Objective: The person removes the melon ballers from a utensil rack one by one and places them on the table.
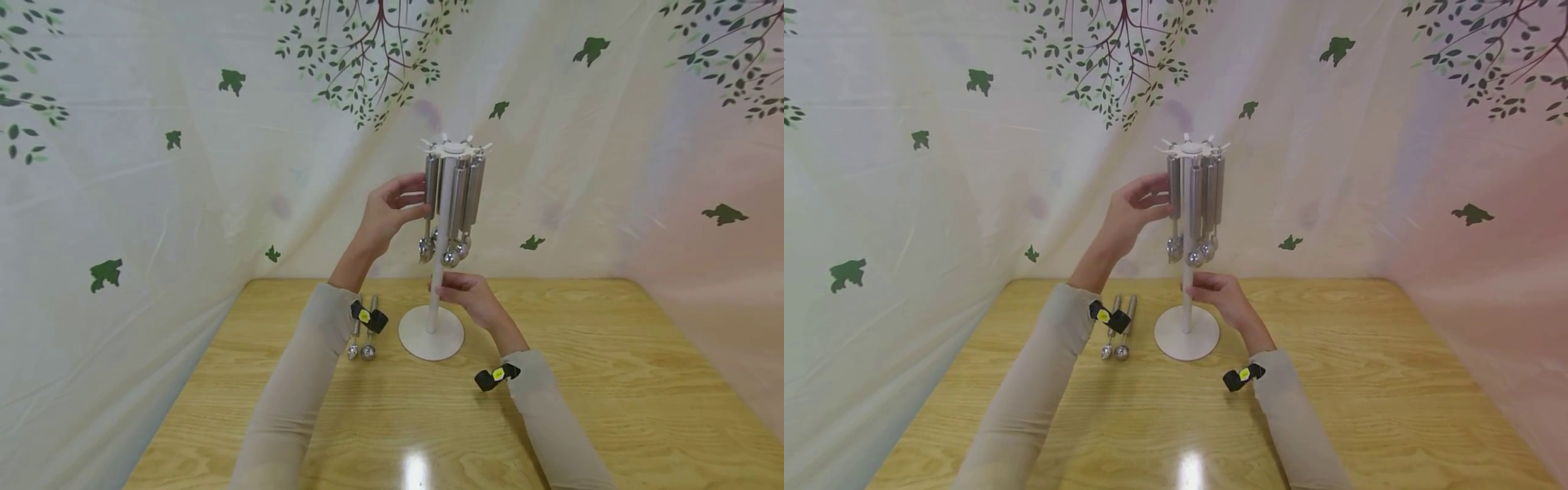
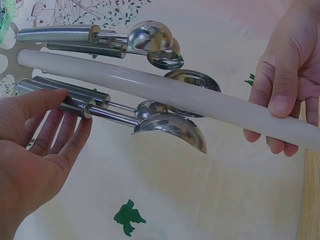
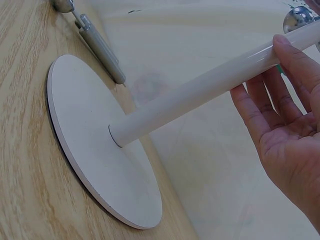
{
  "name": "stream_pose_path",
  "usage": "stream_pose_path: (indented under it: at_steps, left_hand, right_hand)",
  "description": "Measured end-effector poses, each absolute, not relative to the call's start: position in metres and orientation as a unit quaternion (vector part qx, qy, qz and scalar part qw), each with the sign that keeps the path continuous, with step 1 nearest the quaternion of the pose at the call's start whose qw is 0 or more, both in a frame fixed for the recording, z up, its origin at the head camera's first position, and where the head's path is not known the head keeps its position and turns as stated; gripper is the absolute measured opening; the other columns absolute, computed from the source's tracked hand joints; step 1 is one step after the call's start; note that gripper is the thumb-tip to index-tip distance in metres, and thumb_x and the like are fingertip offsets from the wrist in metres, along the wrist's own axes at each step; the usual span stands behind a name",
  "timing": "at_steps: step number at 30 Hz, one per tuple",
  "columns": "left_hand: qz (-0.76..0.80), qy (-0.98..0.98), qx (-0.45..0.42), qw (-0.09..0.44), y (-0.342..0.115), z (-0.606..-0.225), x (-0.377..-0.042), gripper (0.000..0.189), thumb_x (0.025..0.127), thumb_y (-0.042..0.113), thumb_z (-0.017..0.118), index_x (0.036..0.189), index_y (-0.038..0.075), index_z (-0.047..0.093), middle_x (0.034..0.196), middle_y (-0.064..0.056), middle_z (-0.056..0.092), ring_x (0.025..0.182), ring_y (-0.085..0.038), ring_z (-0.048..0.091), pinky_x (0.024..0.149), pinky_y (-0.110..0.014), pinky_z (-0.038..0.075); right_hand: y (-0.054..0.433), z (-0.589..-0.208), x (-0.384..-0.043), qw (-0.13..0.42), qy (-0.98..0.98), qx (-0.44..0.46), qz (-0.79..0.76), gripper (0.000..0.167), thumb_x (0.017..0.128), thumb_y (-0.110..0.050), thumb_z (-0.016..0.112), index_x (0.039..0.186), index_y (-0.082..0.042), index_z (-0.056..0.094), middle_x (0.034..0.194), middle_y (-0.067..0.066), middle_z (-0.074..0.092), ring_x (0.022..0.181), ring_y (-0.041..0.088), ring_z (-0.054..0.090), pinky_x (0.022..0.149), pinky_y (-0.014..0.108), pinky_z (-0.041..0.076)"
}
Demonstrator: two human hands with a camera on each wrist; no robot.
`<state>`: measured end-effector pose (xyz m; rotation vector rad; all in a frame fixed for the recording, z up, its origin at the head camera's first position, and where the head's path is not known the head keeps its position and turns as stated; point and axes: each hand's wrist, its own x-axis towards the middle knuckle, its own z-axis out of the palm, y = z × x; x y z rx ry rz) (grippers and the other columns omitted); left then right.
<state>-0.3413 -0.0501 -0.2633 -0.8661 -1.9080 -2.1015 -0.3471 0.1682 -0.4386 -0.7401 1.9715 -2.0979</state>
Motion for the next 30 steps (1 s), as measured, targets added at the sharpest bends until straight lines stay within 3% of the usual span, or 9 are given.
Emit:
stream_pose_path:
  at_steps: [7,16,22,30]
  left_hand:
    - [-0.706,-0.640,-0.294,0.079,-0.0488,-0.2634,-0.3412,0.050,0.089,-0.013,0.069,0.137,-0.006,0.057,0.132,-0.026,0.063,0.115,-0.032,0.068,0.097,-0.039,0.060]
    - [-0.708,-0.641,-0.285,0.080,-0.0485,-0.2633,-0.3415,0.049,0.088,-0.012,0.070,0.135,-0.006,0.059,0.131,-0.025,0.064,0.113,-0.032,0.068,0.095,-0.039,0.061]
    - [-0.705,-0.645,-0.280,0.089,-0.0486,-0.2631,-0.3424,0.047,0.087,-0.010,0.073,0.133,-0.004,0.061,0.128,-0.023,0.067,0.114,-0.035,0.068,0.093,-0.038,0.062]
    - [-0.705,-0.645,-0.274,0.106,-0.0492,-0.2619,-0.3426,0.046,0.086,-0.008,0.075,0.131,-0.003,0.064,0.124,-0.021,0.070,0.105,-0.023,0.071,0.092,-0.038,0.062]
  right_hand:
    - [0.1691,-0.4397,-0.3474,0.084,0.662,-0.250,-0.702,0.026,0.099,-0.005,0.065,0.116,-0.021,0.076,0.112,-0.003,0.077,0.110,0.012,0.070,0.098,0.027,0.058]
    - [0.1678,-0.4390,-0.3466,0.085,0.661,-0.249,-0.703,0.027,0.098,-0.005,0.067,0.119,-0.020,0.076,0.125,0.018,0.072,0.110,0.013,0.071,0.098,0.029,0.058]
    - [0.1671,-0.4385,-0.3466,0.082,0.661,-0.253,-0.702,0.028,0.098,-0.006,0.067,0.125,-0.009,0.073,0.117,0.006,0.076,0.110,0.013,0.071,0.098,0.028,0.058]
    - [0.1660,-0.4396,-0.3474,0.084,0.649,-0.251,-0.713,0.042,0.097,-0.001,0.066,0.133,0.018,0.054,0.107,-0.006,0.078,0.106,0.010,0.072,0.095,0.027,0.059]
